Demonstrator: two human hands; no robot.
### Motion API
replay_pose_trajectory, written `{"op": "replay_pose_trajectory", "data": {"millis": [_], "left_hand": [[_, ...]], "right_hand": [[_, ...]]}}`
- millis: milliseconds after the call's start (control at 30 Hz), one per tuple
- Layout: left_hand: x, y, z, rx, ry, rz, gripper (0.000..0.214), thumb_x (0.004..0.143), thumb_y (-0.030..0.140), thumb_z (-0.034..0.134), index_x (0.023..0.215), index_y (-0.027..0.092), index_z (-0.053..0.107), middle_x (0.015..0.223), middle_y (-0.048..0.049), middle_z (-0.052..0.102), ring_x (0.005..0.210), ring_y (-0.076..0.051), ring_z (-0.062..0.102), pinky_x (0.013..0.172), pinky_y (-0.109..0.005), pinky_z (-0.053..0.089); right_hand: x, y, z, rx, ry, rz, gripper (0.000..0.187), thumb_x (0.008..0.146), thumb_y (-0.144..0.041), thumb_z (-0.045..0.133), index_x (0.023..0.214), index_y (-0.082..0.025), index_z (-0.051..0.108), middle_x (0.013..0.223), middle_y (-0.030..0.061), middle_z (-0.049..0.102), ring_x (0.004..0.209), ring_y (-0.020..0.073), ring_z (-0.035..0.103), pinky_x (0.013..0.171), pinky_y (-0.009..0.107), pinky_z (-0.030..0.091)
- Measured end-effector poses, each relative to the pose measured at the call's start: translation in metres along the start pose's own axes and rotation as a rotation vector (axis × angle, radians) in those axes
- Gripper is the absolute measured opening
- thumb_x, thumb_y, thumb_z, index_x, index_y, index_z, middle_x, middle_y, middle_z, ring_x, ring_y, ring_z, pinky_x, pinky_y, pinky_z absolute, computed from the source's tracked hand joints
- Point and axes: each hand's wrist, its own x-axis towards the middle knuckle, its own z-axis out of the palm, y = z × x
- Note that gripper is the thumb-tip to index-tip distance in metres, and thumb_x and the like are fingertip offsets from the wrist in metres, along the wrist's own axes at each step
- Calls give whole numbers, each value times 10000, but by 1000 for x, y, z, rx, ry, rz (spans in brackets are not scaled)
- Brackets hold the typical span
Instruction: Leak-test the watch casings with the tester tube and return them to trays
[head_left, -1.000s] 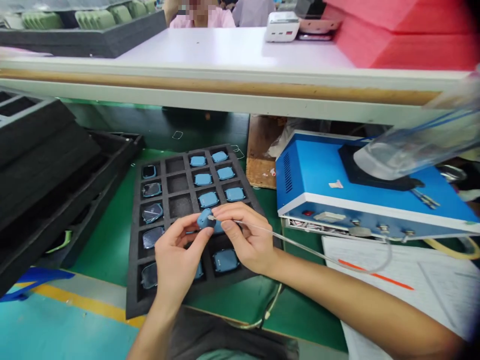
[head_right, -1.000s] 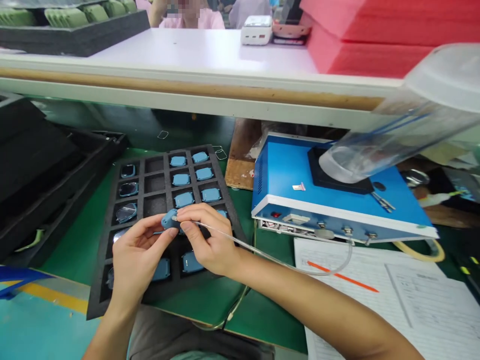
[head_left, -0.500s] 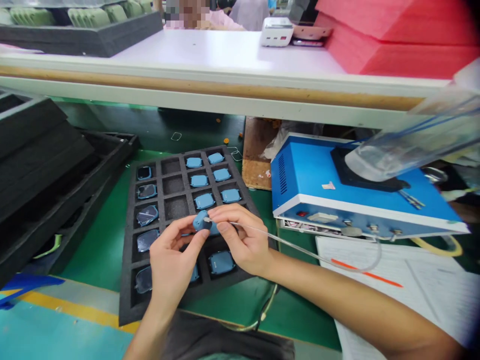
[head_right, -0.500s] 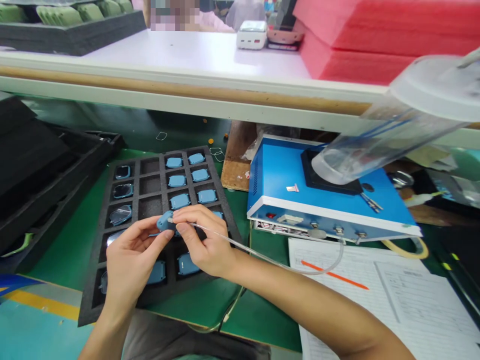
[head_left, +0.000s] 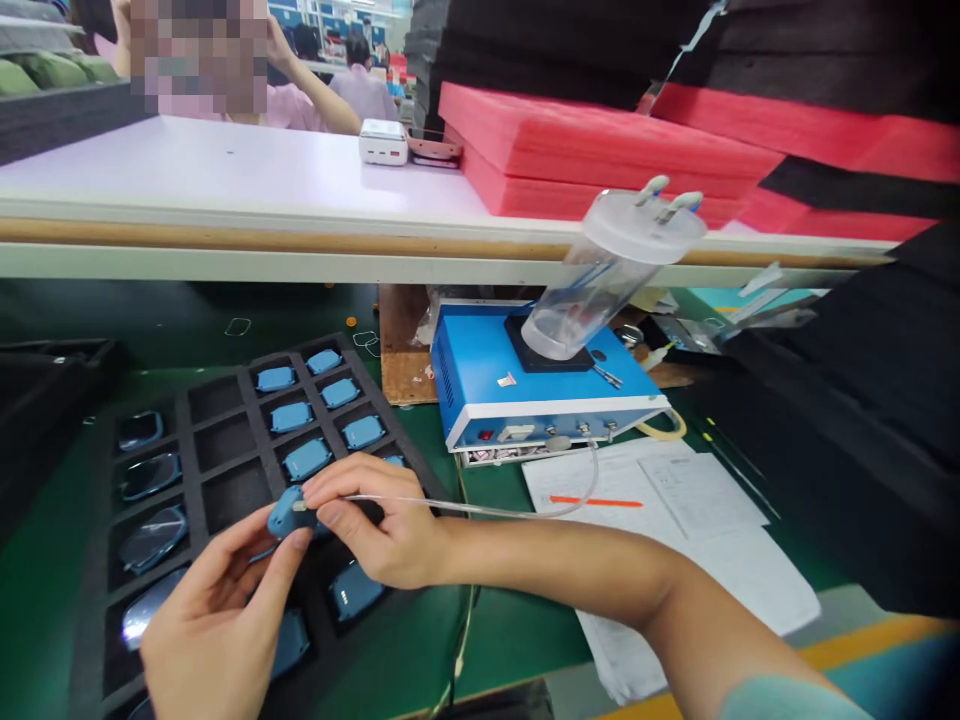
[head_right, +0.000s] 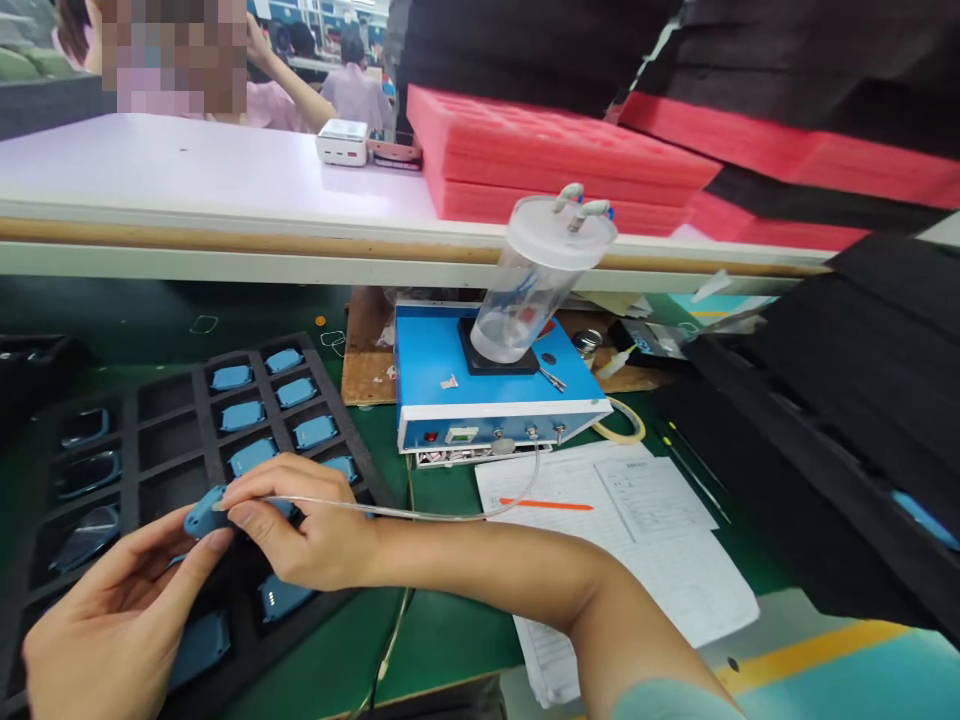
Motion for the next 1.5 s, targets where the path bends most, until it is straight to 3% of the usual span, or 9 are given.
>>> {"op": "replay_pose_trajectory", "data": {"millis": [233, 467, 667, 1033, 1233, 1333, 1433, 1500], "left_hand": [[1, 0, 0, 19, 7, -31, 389, 645, 355, 931, 993, 226, 813, 912, -10, 819, 794, -163, 783, 800, -191, 643], [1, 4, 1, 10, 34, -39, 385, 595, 375, 927, 928, 212, 820, 866, -14, 812, 761, -170, 780, 796, -212, 650], [0, 3, 2, 14, 28, -38, 398, 605, 355, 934, 962, 223, 817, 918, -9, 824, 827, -165, 791, 810, -174, 632], [2, -1, 1, -5, -14, -12, 356, 657, 346, 930, 971, 226, 814, 891, 5, 814, 772, -130, 772, 793, -143, 621], [-2, -5, -5, 81, -39, 117, 285, 752, 352, 857, 995, 213, 804, 898, -19, 807, 758, -155, 763, 728, -204, 633], [12, 7, -24, 280, -157, 247, 273, 851, 350, 737, 1067, 196, 803, 924, -53, 792, 789, -194, 745, 687, -269, 620], [50, 19, -47, 592, -204, 324, 372, 898, 309, 656, 1230, 171, 752, 1006, -86, 793, 871, -236, 737, 788, -352, 604], [80, 22, -55, 758, -368, 330, 361, 912, 259, 609, 1232, 157, 742, 1044, -107, 797, 944, -264, 739, 852, -386, 589]], "right_hand": [[-2, 1, 0, -30, -37, 19, 118, 1034, -259, 578, 976, -223, 673, 1019, 84, 786, 998, 182, 765, 930, 319, 650], [0, 0, 1, 11, 14, -10, 130, 1022, -250, 595, 944, -214, 693, 980, 85, 797, 970, 189, 773, 902, 326, 658], [1, 0, 1, 19, 23, -21, 132, 1024, -252, 595, 940, -222, 692, 973, 84, 798, 945, 191, 774, 878, 339, 664], [2, 0, 1, -1, 16, -19, 116, 1018, -238, 599, 951, -222, 693, 980, 83, 796, 964, 193, 773, 889, 341, 664], [-2, -7, -1, 33, 3, -37, 106, 997, -167, 626, 975, -202, 724, 967, 92, 796, 939, 199, 771, 873, 353, 652], [-10, -11, -4, 23, 2, 14, 159, 994, -125, 615, 1029, -224, 734, 1002, 74, 790, 978, 193, 761, 890, 359, 636], [-16, -7, -4, 2, -2, 64, 173, 994, -122, 610, 1035, -233, 736, 1014, 69, 784, 998, 202, 755, 889, 374, 624], [-19, -5, -4, -15, -10, 88, 162, 998, -136, 607, 1017, -233, 735, 1009, 69, 781, 976, 206, 754, 866, 378, 625]]}}
